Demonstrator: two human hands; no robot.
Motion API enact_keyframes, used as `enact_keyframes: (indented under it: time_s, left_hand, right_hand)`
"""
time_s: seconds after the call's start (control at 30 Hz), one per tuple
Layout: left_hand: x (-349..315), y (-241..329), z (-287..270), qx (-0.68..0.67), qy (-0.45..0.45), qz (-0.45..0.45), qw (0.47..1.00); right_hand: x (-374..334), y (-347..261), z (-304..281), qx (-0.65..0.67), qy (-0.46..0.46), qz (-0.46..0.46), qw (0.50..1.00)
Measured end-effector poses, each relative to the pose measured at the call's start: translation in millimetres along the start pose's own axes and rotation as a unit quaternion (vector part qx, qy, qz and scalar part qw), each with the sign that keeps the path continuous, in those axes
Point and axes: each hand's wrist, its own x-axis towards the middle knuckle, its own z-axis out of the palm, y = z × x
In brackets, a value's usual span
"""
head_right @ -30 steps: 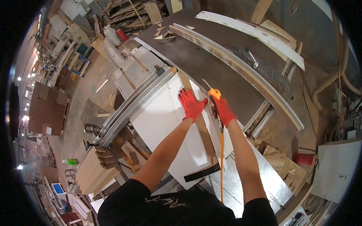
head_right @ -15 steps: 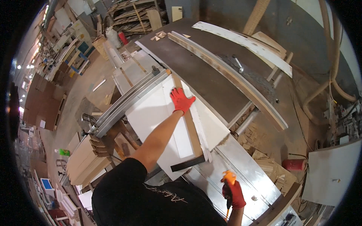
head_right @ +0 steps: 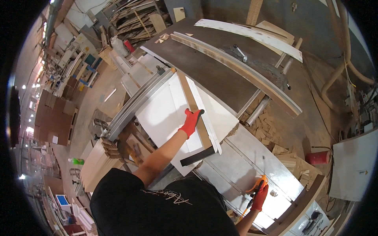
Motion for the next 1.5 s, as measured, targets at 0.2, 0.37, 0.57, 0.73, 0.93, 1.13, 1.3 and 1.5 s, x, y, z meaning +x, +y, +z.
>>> enact_keyframes:
  time_s: [0.2,0.37,0.57,0.73,0.93,1.13,1.3,1.5]
  left_hand:
    - [8,17,-24,0.087,0.070,-0.063,0.992]
    - [47,-18,-44,0.029,0.044,-0.073,0.996]
    - [29,-10,-38,0.119,0.028,0.042,0.992]
    - [46,-19,-61,0.149,0.044,0.071,0.985]
    - [89,-18,-183,0.392,0.323,0.302,0.807]
    - [113,30,-432,0.603,0.344,0.099,0.713]
    - [115,24,-471,0.556,0.295,0.094,0.771]
    - [127,19,-471,0.558,0.339,0.097,0.752]
  right_hand:
    - [3,-19,6,-0.444,0.267,-0.148,0.843]
    - [29,-28,39,-0.296,0.234,-0.367,0.850]
    - [0,-100,210,-0.194,-0.030,-0.536,0.821]
    - [-14,-109,322,-0.340,-0.063,-0.486,0.802]
    - [-22,-103,324,-0.391,-0.028,-0.448,0.804]
    - [-24,-96,325,-0.441,-0.069,-0.509,0.736]
    - [-25,-103,325,-0.466,-0.057,-0.507,0.723]
    - [-29,-104,331,-0.485,-0.051,-0.505,0.712]
